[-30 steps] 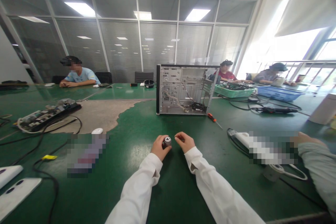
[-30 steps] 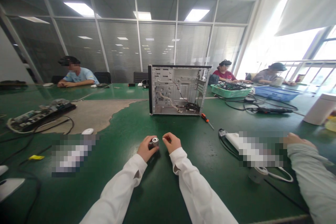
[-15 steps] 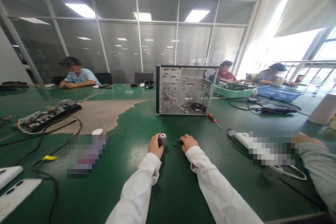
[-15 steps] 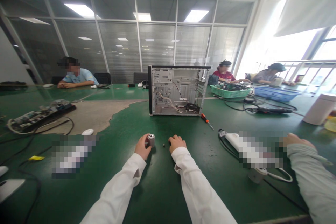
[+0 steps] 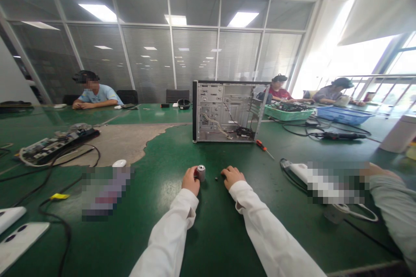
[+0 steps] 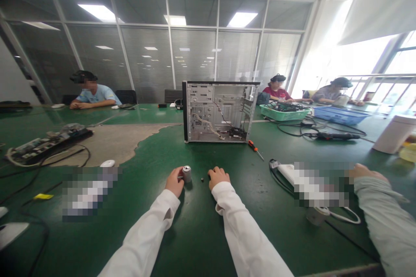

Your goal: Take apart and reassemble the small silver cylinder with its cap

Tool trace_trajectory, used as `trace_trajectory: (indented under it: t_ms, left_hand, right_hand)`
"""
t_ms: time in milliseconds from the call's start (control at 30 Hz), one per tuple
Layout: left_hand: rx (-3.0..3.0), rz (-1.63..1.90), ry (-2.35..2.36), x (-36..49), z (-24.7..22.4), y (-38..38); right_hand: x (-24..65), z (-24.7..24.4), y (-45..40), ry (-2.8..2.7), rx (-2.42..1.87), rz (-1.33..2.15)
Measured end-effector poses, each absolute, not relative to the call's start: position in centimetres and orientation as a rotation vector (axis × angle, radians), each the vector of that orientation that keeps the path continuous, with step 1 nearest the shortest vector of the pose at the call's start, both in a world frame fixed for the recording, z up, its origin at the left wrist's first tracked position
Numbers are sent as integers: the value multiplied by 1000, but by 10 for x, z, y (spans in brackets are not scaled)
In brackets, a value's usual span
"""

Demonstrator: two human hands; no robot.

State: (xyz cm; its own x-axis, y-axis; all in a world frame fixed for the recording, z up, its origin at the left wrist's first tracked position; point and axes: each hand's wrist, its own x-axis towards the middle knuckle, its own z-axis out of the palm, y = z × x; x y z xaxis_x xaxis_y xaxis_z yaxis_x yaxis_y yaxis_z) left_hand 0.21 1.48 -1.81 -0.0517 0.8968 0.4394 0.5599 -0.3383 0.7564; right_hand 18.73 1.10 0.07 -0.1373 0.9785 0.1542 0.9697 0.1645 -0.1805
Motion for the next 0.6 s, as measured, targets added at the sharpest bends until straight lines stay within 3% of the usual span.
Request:
trace_trajectory:
  t_ms: [167, 433, 600]
  left_hand:
    - [1890, 1336, 1566, 2, -17, 15]
    - [1780, 1274, 1396, 4, -6, 8]
    - [1782, 1128, 1336, 9, 0, 3]
  right_hand:
    - [185, 6, 9, -2183, -1881, 100]
    - [162, 12, -10, -2194, -1140, 110]
    - [156, 14, -20, -2257, -1066, 116]
